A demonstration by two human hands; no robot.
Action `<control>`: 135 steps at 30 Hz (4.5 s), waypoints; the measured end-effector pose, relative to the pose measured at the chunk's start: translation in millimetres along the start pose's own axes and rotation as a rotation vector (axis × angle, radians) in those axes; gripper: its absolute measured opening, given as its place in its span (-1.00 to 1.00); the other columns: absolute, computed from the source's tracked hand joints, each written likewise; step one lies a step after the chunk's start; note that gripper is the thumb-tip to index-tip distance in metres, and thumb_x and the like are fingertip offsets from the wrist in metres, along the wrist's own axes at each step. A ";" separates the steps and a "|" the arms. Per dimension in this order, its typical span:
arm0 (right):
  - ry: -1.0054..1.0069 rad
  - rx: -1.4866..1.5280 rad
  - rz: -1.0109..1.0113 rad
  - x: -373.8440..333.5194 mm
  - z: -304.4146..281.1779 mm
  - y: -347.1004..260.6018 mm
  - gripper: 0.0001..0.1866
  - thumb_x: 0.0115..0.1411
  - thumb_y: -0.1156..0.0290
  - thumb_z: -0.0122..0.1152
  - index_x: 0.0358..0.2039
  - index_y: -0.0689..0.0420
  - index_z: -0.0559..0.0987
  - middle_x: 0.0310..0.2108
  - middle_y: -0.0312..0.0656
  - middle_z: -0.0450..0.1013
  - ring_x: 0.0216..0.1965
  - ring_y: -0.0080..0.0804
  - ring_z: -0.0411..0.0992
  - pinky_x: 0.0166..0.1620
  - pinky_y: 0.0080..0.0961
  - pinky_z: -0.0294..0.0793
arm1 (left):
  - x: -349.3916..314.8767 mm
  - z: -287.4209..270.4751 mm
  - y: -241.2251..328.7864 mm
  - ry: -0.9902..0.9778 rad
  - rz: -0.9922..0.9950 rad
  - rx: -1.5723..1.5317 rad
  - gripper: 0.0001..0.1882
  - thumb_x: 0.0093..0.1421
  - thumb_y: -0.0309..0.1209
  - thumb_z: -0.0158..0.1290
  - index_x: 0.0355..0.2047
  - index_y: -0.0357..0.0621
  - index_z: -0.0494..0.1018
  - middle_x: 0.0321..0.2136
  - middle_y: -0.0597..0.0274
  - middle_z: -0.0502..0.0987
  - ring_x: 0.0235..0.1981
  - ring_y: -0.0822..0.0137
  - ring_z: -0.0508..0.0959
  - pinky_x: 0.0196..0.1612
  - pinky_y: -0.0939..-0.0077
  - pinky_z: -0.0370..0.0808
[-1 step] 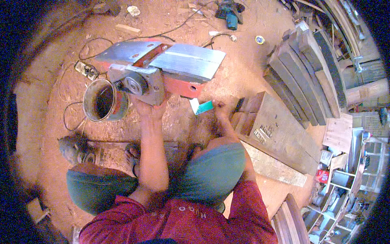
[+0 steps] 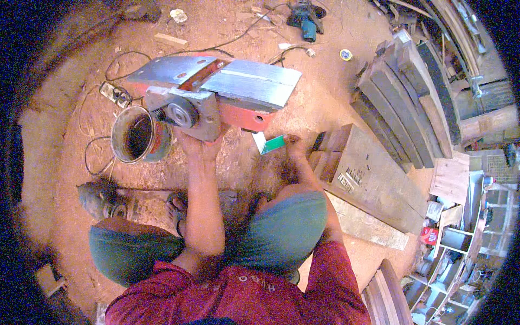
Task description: The person holds an electric planer and uses a metal ruler to check the alignment of the blades on the underside, then removes a blade and inspects it by hand.
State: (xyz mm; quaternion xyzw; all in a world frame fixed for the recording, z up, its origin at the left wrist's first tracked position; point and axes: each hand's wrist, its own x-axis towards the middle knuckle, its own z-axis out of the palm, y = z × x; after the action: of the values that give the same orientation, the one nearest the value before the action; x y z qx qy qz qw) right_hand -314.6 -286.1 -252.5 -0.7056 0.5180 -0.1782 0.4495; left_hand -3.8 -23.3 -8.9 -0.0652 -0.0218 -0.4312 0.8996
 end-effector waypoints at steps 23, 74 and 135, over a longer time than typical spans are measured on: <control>-0.371 0.056 -0.494 -162.3 19.5 -456.6 -0.55 0.41 0.05 0.03 -0.01 0.22 0.47 -0.40 -0.21 0.47 -0.42 -0.51 0.42 -0.41 -0.51 0.47 | 6.8 48.8 24.7 -0.029 0.210 0.120 -0.44 0.42 -0.01 -0.18 0.26 -0.11 0.29 0.17 0.12 0.43 0.16 0.12 0.47 0.22 0.01 0.43; -0.136 -0.893 -0.019 -83.9 102.2 -126.4 0.32 -0.21 -0.42 0.43 0.28 0.38 0.13 0.28 0.24 0.17 0.29 0.28 0.18 0.26 -0.01 0.29 | -18.0 21.5 44.3 0.092 0.175 0.230 -0.28 0.23 0.20 -0.03 0.32 0.20 0.24 0.28 0.21 0.34 0.30 -0.02 0.30 0.25 -0.37 0.23; -0.050 0.519 -0.738 -144.7 -51.7 -550.2 -0.72 0.44 0.21 0.03 -0.24 0.20 0.42 -0.37 -0.14 0.47 -0.45 -0.44 0.41 -0.35 -0.42 0.48 | -19.8 14.9 29.1 -0.308 0.086 0.044 -0.42 0.37 0.03 -0.08 0.22 -0.10 0.35 0.13 0.18 0.50 0.12 0.14 0.52 0.16 0.07 0.48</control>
State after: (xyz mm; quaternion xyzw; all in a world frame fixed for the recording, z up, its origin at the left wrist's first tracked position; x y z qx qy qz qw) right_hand -95.6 -147.7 256.6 -0.7111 0.1588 -0.4336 0.5302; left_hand 6.7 12.1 1.0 -0.1114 -0.1661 -0.3765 0.9046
